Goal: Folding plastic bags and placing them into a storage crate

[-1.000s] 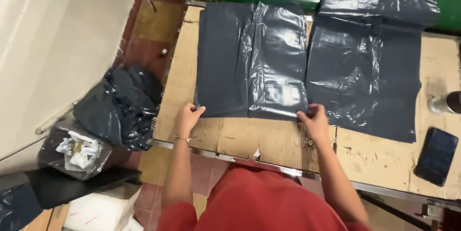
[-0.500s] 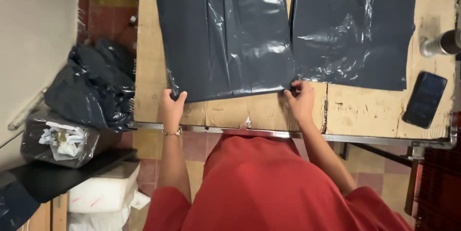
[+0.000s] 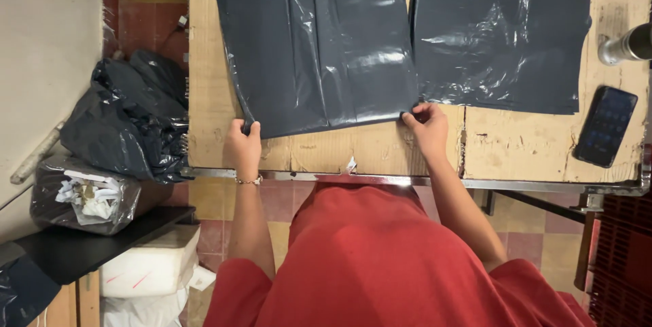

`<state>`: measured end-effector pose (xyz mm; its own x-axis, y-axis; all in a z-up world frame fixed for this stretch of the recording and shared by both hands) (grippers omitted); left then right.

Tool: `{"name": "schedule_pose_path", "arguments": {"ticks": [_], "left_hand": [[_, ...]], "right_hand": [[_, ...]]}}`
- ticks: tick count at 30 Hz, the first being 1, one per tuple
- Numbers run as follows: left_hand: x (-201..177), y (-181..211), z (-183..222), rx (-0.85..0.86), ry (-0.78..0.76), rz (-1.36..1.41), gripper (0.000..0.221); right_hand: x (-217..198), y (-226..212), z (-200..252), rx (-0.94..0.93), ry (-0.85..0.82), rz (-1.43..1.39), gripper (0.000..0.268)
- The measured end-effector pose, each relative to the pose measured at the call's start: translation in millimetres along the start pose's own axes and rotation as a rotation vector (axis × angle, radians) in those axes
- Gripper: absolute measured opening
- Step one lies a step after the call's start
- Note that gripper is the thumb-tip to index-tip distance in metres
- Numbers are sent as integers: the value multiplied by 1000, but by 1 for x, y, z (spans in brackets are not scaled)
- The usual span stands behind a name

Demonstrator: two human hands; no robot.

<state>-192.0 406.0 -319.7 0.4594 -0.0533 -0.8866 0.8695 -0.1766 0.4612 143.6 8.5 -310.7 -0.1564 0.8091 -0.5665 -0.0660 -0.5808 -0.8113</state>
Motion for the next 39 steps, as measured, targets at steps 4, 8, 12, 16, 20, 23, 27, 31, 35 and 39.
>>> {"name": "schedule_pose_path", "arguments": {"ticks": [4, 8, 12, 16, 20, 23, 27, 31, 35, 39], "left_hand": [[-5, 4, 1, 7, 33, -4, 26], [-12, 11, 4, 19, 54, 76, 25], [-19, 12, 4, -10, 32, 78, 25], [-15, -2, 3, -41, -3, 166, 23], [-39, 6, 17, -14, -27, 174, 24], [-36, 38, 35, 272, 220, 48, 32], [10, 178, 118, 1028, -30, -113, 54], [-20, 166, 72, 863, -145, -216, 77], [-16, 191, 26, 655, 61, -265, 79], [50, 276, 31, 1058, -87, -95, 74]], "right_hand": [[1, 7, -7, 2, -3, 22, 29], [8, 25, -16, 9, -14, 9, 23], [10, 28, -19, 57, -9, -204, 12], [-3, -8, 3, 59, -38, -299, 10], [-13, -11, 15, 4, -177, -208, 12], [-23, -79, 24, -347, -129, 300, 14], [73, -140, 103, -1196, -234, 501, 59], [77, -133, 59, -1127, -279, 603, 59], [100, -146, -13, -1005, -165, 743, 55], [159, -204, -86, -1018, -22, 662, 65]]}}
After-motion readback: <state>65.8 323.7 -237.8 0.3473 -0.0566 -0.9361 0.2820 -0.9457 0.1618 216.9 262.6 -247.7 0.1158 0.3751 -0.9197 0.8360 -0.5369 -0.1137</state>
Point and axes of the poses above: each hand's wrist, its own z-axis away from the middle knuckle, its own x-axis out of the palm, y = z × x, the point moved 8 cm from there along -z, towards the middle knuckle, and after that the axes turned 10 degrees about y, right-handed, at the moved point
